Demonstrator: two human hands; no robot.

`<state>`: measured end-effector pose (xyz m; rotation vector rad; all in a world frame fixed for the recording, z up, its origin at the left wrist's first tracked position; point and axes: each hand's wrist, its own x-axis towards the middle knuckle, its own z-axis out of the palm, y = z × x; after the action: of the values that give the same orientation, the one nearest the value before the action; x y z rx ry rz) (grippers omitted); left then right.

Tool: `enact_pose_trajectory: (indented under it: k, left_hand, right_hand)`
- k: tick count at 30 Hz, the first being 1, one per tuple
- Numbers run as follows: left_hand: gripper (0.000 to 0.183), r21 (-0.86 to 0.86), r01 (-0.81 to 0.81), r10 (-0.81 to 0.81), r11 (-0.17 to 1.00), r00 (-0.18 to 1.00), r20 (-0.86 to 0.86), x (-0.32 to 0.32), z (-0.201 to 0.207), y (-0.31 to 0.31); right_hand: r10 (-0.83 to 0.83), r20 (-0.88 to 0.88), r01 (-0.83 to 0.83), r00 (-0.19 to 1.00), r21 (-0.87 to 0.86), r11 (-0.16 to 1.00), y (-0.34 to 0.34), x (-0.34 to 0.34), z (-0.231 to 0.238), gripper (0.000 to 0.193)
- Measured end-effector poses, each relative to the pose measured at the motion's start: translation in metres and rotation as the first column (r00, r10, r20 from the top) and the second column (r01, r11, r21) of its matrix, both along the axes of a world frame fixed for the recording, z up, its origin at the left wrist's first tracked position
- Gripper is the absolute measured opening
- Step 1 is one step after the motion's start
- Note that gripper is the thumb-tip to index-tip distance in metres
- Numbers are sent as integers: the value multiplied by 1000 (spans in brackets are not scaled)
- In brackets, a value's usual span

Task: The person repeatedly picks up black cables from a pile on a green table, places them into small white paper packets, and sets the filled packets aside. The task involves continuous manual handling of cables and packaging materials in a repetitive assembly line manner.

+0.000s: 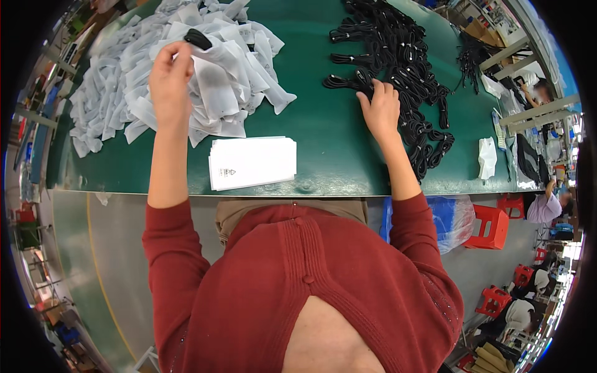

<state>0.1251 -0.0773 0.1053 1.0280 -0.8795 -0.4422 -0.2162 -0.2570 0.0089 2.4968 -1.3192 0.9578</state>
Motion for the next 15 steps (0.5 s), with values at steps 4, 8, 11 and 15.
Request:
enact_pose_trajectory:
  k: [4,8,11,15]
  left_hand:
    - [16,127,-149,117,981,965,233,-2,8,-9]
    - [15,97,-10,3,995,997,74,25,19,-18]
    - [16,78,-1,-10,997,990,141,24,25,-18]
    - [17,136,-6,-21,991,980,196,15,29,-23]
  right_hand:
    - [-31,-235,39,972,30,999,-7,-5,-11,36]
    - [117,-9,-116,993,54,992,-4,-5,-23,30]
    - [179,366,-334,913,420,844,12,-2,-16,29]
    - [62,619,-536,783,622,571,43,8,11,32]
